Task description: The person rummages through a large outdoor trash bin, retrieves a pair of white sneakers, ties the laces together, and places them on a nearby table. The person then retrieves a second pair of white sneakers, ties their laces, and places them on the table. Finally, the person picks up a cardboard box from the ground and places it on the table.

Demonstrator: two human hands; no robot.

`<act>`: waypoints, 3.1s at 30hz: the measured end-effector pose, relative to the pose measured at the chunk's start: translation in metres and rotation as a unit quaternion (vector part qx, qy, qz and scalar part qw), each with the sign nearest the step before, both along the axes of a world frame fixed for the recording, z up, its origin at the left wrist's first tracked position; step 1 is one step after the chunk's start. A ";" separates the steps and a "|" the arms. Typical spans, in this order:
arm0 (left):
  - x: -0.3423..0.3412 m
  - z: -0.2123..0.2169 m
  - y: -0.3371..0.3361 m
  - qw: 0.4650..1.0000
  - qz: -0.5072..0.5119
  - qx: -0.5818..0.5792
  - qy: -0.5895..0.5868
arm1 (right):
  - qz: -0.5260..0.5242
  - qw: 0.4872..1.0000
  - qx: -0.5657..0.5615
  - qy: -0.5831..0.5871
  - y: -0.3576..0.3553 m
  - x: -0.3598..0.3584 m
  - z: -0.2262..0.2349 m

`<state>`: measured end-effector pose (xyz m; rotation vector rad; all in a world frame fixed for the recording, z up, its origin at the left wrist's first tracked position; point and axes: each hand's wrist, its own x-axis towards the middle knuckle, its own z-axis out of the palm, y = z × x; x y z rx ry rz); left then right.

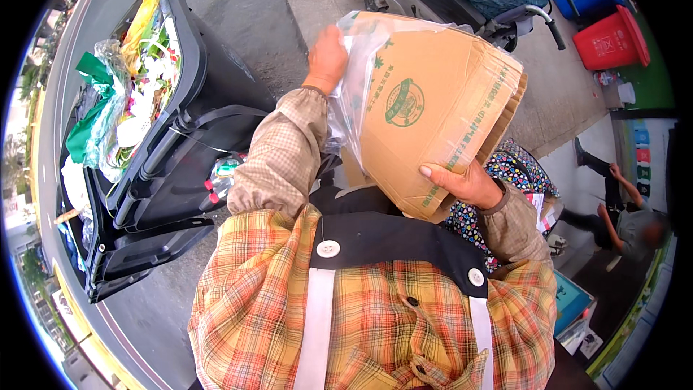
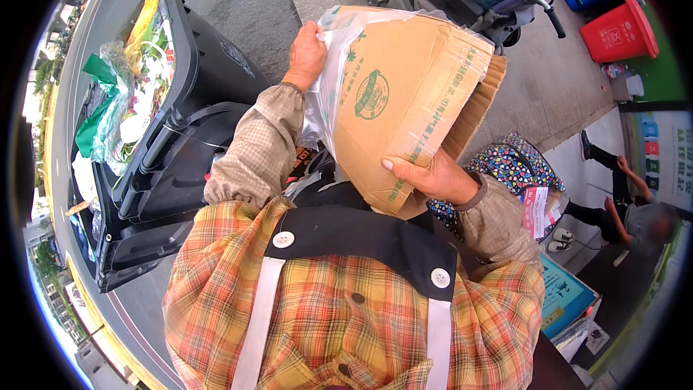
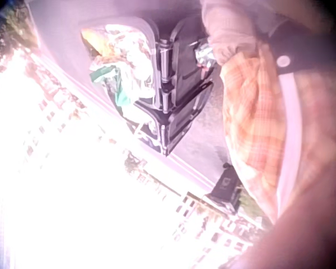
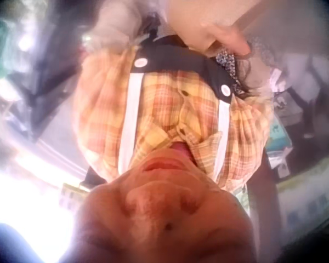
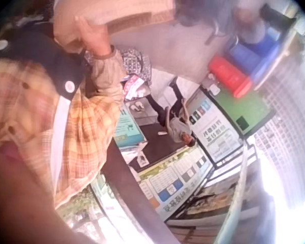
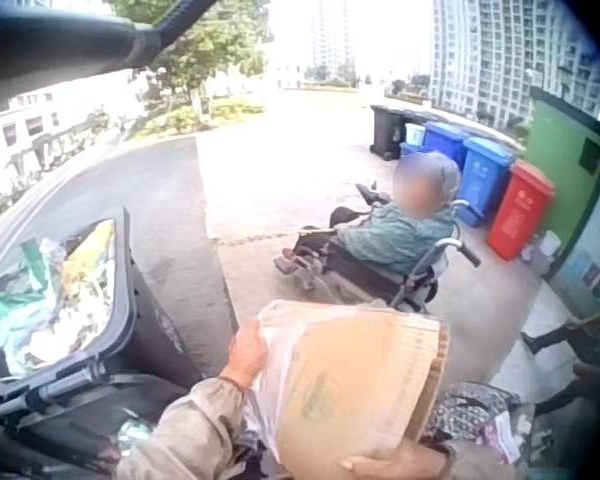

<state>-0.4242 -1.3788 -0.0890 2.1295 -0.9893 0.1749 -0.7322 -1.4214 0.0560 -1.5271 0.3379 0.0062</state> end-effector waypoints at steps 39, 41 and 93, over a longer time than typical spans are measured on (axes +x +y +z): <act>0.280 0.090 0.531 0.843 0.312 0.385 -0.208 | -0.319 0.867 0.288 -0.252 -0.051 0.004 0.010; 0.313 0.068 0.585 0.873 0.289 0.351 -0.175 | -0.292 0.879 0.281 -0.251 -0.047 0.019 0.018; -0.080 0.205 -0.065 0.568 -0.466 -0.024 0.678 | -0.152 0.979 -0.026 0.134 0.003 0.037 -0.230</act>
